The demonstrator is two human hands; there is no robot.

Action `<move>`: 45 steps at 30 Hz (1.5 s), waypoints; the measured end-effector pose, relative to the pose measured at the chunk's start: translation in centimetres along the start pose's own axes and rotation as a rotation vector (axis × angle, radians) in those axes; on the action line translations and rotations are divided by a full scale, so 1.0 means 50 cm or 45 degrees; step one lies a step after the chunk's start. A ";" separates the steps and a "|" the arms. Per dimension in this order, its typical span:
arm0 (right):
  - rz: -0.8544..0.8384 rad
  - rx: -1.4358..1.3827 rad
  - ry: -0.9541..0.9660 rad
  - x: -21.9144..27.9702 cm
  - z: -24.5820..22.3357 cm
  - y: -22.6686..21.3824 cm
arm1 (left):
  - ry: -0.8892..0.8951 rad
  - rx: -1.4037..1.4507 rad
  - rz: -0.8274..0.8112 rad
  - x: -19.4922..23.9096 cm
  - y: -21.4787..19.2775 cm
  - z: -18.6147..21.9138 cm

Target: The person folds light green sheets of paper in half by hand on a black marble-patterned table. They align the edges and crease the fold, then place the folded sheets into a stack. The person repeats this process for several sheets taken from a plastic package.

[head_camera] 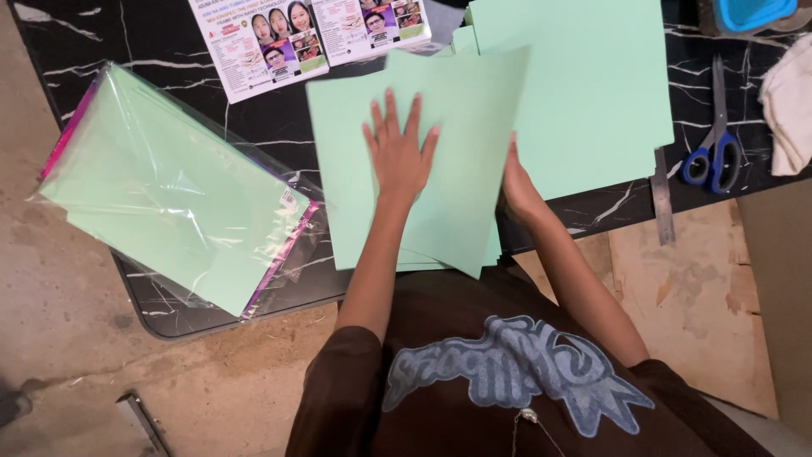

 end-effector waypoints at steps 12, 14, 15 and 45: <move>-0.056 0.598 -0.134 0.073 -0.134 0.121 | -0.769 0.186 0.251 0.108 -0.098 -0.137; -0.095 0.611 -0.169 0.061 -0.116 0.140 | -0.728 0.215 0.353 0.125 -0.108 -0.158; -0.106 0.643 -0.219 0.050 -0.104 0.144 | -0.723 0.252 0.382 0.125 -0.111 -0.160; -0.094 0.595 -0.471 0.010 -0.033 0.147 | -0.619 -0.687 0.586 0.559 -0.283 -0.382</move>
Point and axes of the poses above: each hand's wrist, its own x-axis away from the middle knuckle, its own y-axis out of the palm, z = x × y, the point moved 4 cm from there along -x, towards the middle knuckle, and after that the axes turned 2 degrees about -z, right-handed, at the moved point
